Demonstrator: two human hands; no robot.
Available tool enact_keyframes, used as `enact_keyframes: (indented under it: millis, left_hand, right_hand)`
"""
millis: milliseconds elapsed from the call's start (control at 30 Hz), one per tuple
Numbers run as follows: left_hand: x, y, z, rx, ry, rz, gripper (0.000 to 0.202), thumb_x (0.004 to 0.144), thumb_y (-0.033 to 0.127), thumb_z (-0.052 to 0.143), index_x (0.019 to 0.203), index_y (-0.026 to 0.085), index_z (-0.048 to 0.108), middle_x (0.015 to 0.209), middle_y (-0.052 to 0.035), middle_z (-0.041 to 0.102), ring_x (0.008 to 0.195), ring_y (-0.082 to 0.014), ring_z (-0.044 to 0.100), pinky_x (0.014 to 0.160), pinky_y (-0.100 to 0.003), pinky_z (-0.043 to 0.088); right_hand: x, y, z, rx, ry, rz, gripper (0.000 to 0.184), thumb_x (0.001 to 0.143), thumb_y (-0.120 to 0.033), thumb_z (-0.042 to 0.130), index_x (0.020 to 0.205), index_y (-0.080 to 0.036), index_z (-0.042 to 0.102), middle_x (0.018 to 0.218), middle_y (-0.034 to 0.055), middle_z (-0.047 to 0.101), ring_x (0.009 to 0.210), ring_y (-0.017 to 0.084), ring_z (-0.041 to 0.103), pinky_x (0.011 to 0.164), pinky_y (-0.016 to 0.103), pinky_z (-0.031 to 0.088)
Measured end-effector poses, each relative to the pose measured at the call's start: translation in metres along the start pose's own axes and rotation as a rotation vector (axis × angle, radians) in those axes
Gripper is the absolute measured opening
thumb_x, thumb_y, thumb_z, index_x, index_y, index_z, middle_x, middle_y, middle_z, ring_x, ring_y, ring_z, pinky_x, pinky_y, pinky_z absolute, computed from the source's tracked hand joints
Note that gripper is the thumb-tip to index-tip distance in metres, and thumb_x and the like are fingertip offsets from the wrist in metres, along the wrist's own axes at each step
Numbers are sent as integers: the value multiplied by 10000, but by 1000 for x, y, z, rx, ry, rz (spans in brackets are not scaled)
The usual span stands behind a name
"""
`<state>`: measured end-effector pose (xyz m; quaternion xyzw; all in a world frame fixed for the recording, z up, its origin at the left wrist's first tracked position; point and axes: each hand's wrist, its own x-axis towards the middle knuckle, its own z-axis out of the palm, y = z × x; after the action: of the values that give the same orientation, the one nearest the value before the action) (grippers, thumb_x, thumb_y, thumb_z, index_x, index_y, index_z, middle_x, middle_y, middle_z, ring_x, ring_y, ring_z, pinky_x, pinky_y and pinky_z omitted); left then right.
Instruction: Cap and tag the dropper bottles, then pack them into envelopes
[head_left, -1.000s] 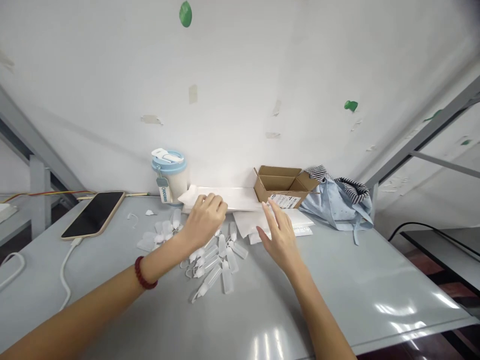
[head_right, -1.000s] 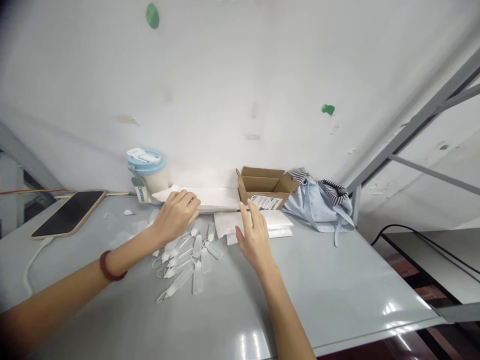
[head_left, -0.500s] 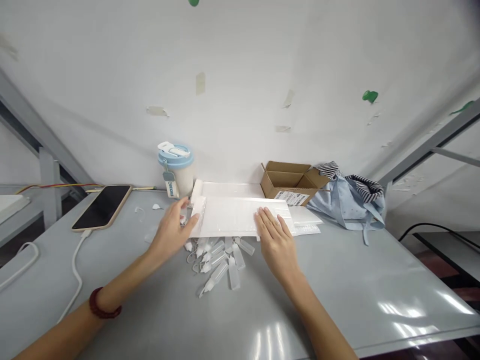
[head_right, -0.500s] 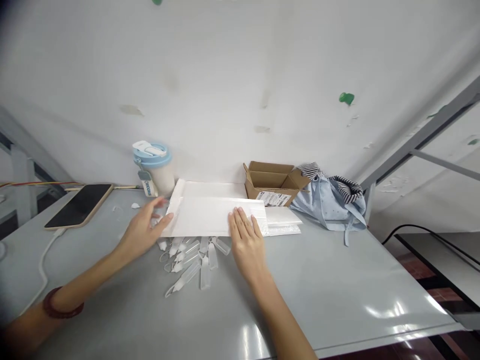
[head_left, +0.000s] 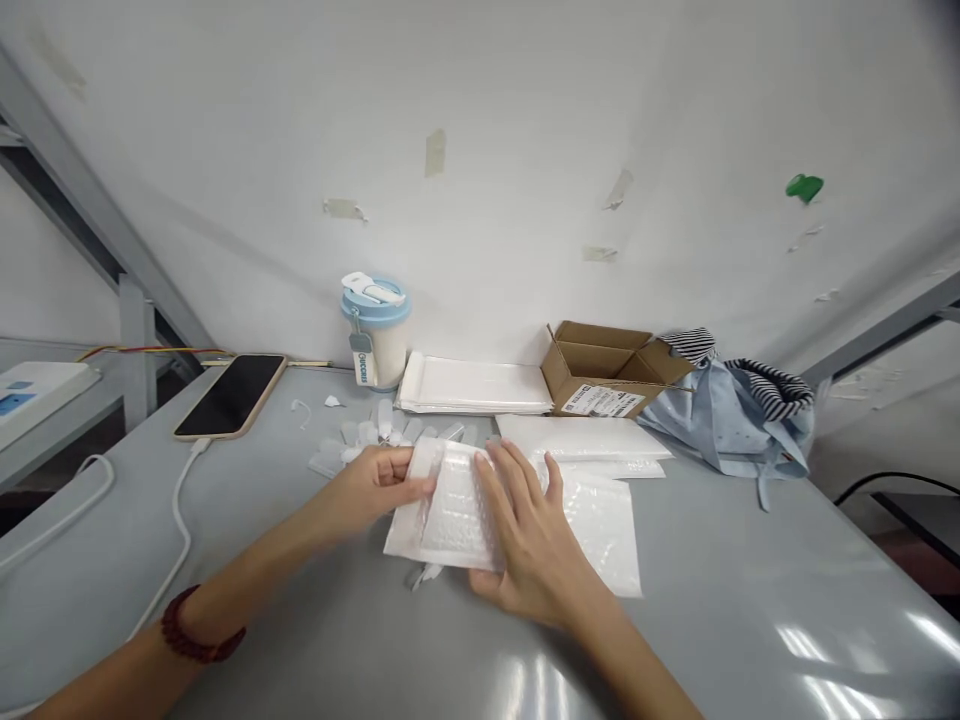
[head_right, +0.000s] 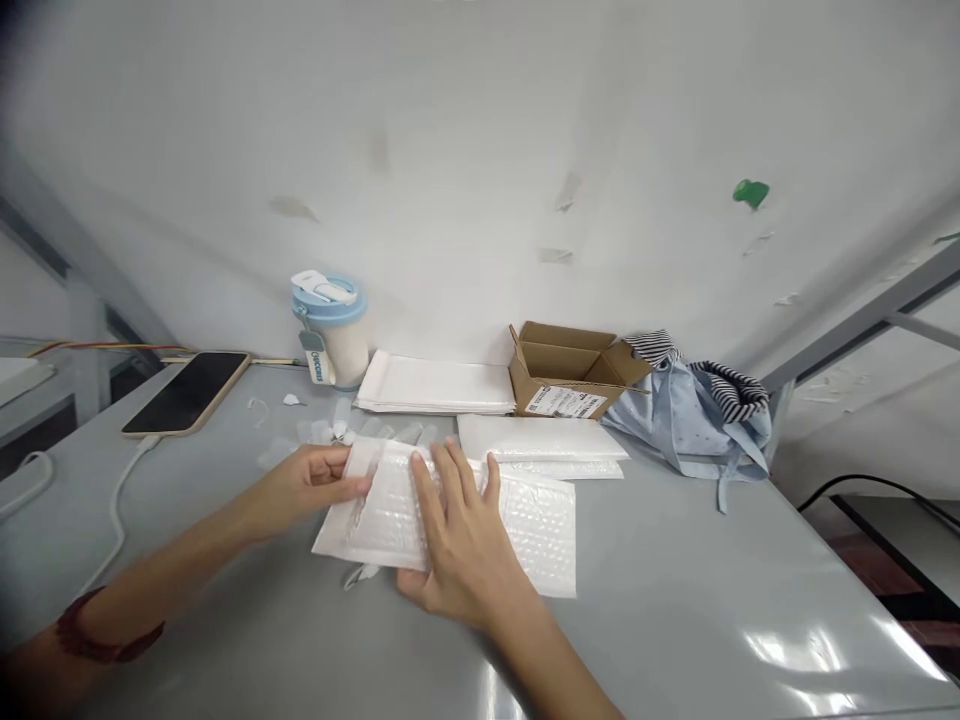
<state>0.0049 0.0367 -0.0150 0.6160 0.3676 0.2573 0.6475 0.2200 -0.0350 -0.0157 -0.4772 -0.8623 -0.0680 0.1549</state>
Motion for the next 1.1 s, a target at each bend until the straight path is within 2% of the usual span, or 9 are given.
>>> enact_keyframes:
  millis: [67, 100, 233, 300, 500, 600, 733, 1000, 1100]
  left_hand:
    - [-3, -1, 8, 91, -13, 4, 255, 814, 412, 613, 889, 178, 683, 827, -29, 728, 783, -220, 675, 673, -299, 529]
    - [-3, -2, 10, 176, 53, 21, 254, 831, 418, 587, 848, 180, 675, 790, -18, 717, 740, -203, 662, 629, -273, 511]
    - [-2, -5, 1, 645, 579, 191, 291, 886, 390, 472, 744, 194, 634, 696, 2, 664, 622, -155, 559, 539, -241, 409]
    - [0, -4, -9, 772, 671, 262, 269, 881, 356, 469, 727, 198, 623, 693, -3, 647, 635, -158, 529, 549, -247, 392]
    - [0, -10, -14, 1047, 348, 375, 131, 842, 251, 535, 889, 171, 628, 864, -53, 639, 902, -229, 512, 764, -328, 444]
    - [2, -19, -10, 1124, 329, 314, 126, 827, 220, 542, 888, 156, 632, 862, -74, 624, 905, -253, 499, 790, -380, 441]
    - [6, -25, -12, 1093, 355, 309, 116, 827, 215, 532, 785, 173, 632, 790, -62, 619, 862, -242, 514, 746, -357, 450]
    - [2, -6, -20, 953, 535, 386, 368, 940, 287, 381, 604, 201, 502, 600, -15, 539, 695, -184, 484, 625, -289, 412]
    - [-2, -1, -17, 891, 414, 438, 348, 941, 286, 404, 616, 201, 493, 611, -4, 530, 706, -173, 484, 639, -276, 416]
  right_hand:
    - [0, -2, -1, 81, -31, 7, 861, 685, -370, 564, 1419, -48, 248, 1318, 254, 466, 1259, 394, 375, 1036, 648, 157]
    - [0, -2, -1, 112, -38, 18, 850, 680, -357, 570, 1410, -48, 263, 1279, 241, 494, 1221, 378, 415, 1039, 627, 189]
    - [0, 6, 3, 145, -45, 68, 723, 714, -236, 562, 1377, -84, 318, 1205, 203, 553, 1113, 338, 508, 963, 529, 366]
    - [0, 11, 4, 145, -52, 108, 618, 747, -204, 550, 1334, -110, 379, 1159, 181, 587, 1051, 318, 550, 902, 479, 427]
    - [-1, 23, 2, 184, -11, 211, 469, 832, -271, 535, 1278, -167, 433, 1049, 120, 636, 894, 278, 605, 766, 412, 485]
    - [-2, 26, 1, 185, 2, 220, 479, 834, -272, 528, 1292, -179, 423, 1049, 112, 638, 912, 284, 605, 763, 414, 489]
    - [-2, 25, 3, 179, 1, 208, 516, 832, -295, 533, 1320, -178, 411, 1068, 117, 634, 943, 292, 605, 769, 422, 498]
    - [-2, 21, 7, 204, -44, 213, 602, 822, -302, 571, 1363, -169, 343, 1155, 146, 601, 1027, 309, 578, 839, 453, 489]
    - [-1, 20, 7, 215, -42, 214, 604, 815, -289, 575, 1357, -158, 342, 1169, 156, 590, 1043, 313, 569, 851, 453, 486]
